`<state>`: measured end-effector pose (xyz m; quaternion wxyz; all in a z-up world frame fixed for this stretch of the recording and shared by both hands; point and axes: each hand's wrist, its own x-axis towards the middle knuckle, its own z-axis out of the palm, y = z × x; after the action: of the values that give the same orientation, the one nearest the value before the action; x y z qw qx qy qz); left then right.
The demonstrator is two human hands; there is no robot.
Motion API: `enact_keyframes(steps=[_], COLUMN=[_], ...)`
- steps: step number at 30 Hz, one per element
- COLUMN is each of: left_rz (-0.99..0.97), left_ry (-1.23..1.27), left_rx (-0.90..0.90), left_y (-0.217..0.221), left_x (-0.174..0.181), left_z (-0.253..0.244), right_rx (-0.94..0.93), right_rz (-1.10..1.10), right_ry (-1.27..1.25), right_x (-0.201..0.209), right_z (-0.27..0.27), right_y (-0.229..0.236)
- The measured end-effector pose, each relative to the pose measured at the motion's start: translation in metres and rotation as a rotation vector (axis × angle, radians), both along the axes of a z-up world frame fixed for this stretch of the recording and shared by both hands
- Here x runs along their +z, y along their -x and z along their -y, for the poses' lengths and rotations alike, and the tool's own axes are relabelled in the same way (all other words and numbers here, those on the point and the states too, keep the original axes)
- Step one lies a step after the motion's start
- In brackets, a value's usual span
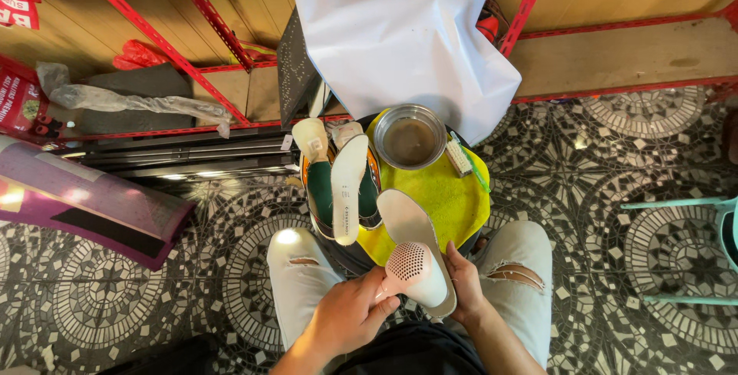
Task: The person sits on the floor and uses a hairdryer to dry several shoe insoles. They hold each insole in one hand and direct the airflow from the hairdryer onto the surface, flipping the insoles to treat both sides.
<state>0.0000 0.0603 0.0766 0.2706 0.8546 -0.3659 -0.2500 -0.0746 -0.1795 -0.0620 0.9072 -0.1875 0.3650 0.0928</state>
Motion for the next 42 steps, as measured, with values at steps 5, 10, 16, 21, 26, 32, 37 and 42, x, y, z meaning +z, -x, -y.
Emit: enact_keyframes(steps=[5, 10, 16, 21, 26, 32, 37, 42], left_rz=[-0.018, 0.052, 0.123, 0.131, 0.142, 0.23, 0.293, 0.305], left_ry=[0.023, 0.033, 0.031, 0.042, 0.01, 0.013, 0.029, 0.02], left_rx=[-0.024, -0.078, -0.082, -0.109, -0.122, -0.104, -0.105, -0.097], left_y=[0.006, 0.011, 0.014, 0.013, 0.012, 0.017, 0.023, 0.027], left_x=[0.0, -0.01, -0.019, -0.012, -0.006, -0.019, -0.029, -0.03], left_z=[0.002, 0.0, -0.002, -0.002, -0.003, -0.002, -0.002, -0.001], right_rx=[-0.041, -0.099, -0.104, -0.111, -0.13, -0.164, -0.128, -0.141], right_rz=[0.005, 0.007, 0.049, 0.054, 0.011, 0.023, 0.048, 0.071], right_ry=[-0.026, 0.122, 0.135, 0.142, 0.128, 0.124, 0.132, 0.158], right_x=[0.008, 0.002, 0.014, 0.011, 0.014, 0.021, 0.034, 0.035], right_z=[-0.005, -0.008, -0.005, -0.007, -0.006, -0.004, -0.002, -0.005], right_y=[-0.002, 0.002, 0.003, 0.004, 0.004, 0.004, 0.005, 0.008])
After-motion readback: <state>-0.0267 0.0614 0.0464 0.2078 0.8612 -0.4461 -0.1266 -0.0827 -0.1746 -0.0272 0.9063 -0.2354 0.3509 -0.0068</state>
